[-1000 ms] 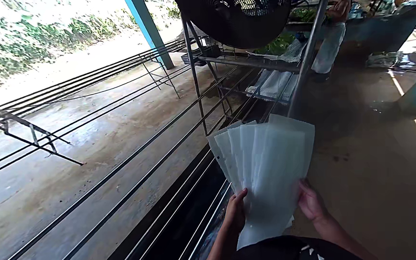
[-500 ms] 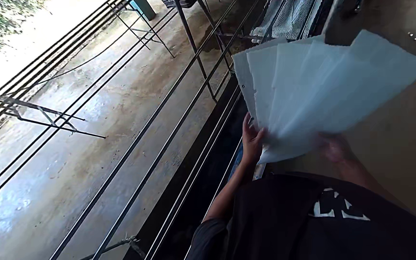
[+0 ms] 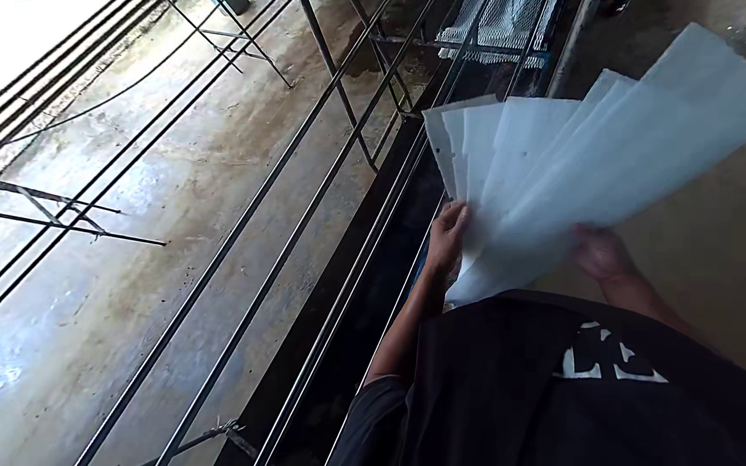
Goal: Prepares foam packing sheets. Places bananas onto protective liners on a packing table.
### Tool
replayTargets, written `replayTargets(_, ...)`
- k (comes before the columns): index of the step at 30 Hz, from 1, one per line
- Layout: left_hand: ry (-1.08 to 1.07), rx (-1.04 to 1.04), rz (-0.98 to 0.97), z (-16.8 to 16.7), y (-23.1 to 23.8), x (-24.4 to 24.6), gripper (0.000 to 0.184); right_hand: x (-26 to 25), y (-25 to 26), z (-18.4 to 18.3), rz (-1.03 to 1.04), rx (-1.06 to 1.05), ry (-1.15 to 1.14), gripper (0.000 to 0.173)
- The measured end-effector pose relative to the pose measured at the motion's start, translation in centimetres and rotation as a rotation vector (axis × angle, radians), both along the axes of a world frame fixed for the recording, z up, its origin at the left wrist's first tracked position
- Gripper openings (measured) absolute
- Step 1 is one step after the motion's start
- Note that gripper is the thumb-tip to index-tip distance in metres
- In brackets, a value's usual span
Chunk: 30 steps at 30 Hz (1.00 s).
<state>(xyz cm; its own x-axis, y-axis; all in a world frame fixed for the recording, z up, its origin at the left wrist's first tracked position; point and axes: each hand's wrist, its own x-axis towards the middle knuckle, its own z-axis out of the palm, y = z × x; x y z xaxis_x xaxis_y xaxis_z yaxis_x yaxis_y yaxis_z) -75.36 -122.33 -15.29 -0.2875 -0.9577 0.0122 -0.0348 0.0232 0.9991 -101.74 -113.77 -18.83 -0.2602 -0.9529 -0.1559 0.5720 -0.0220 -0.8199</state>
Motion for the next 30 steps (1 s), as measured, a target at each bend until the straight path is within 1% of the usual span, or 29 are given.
replayTargets(1, -0.012, 0.012, -0.059, 0.1, 0.2, -0.1, 0.026, 0.0, 0.0, 0.0, 0.0, 0.01, 0.002, 0.022)
replayTargets(2, -0.017, 0.028, -0.078, 0.2, 0.5, -0.3, 0.019, 0.0, 0.0, 0.0, 0.001, 0.017, 0.005, 0.022)
replayTargets(3, -0.017, 0.044, -0.051, 0.1, 0.8, -0.7, 0.013, 0.0, 0.0, -0.1, -0.005, 0.02, 0.0, 0.022)
replayTargets(4, -0.007, 0.072, 0.01, -0.1, 1.0, -0.9, 0.01, -0.2, 0.0, -0.2, -0.009, 0.02, -0.001, 0.022)
replayTargets(5, 0.014, 0.105, 0.088, -0.4, 1.0, -1.0, 0.011, -0.3, 0.0, -0.2, -0.023, 0.028, 0.002, 0.021)
replayTargets(7, 0.048, 0.161, 0.249, -0.9, 0.7, -0.7, 0.017, -0.5, -0.1, -0.1, -0.069, 0.064, 0.032, 0.02)
replayTargets(10, 0.08, 0.174, 0.376, -1.4, -0.3, 0.1, 0.016, -1.0, -0.1, 0.5, -0.137, 0.145, 0.088, 0.021)
replayTargets(12, 0.072, 0.17, 0.365, -1.2, -0.6, 0.3, 0.015, -1.2, -0.2, 0.7, -0.142, 0.163, 0.092, 0.024)
replayTargets(19, 0.049, 0.192, 0.032, -0.9, 0.3, -0.9, 0.024, 0.5, -1.3, 1.1, -0.128, 0.212, 0.054, 0.017)
replayTargets(22, 0.074, 0.173, -0.029, -1.2, 0.6, -1.7, 0.017, 0.9, -1.6, 0.9, -0.115, 0.26, 0.105, 0.013)
replayTargets(23, 0.07, 0.185, -0.022, -1.2, 0.9, -1.9, 0.017, 1.0, -1.5, 0.7, -0.096, 0.283, 0.148, 0.012)
replayTargets(26, 0.051, 0.199, 0.073, -0.9, 0.1, -2.4, 0.019, 1.1, -2.1, 1.0, -0.1, 0.295, 0.231, 0.02)
replayTargets(30, 0.156, 0.313, 0.294, -0.4, -1.2, -2.8, 0.016, 0.7, -2.2, 1.0, -0.184, 0.171, 0.119, 0.015)
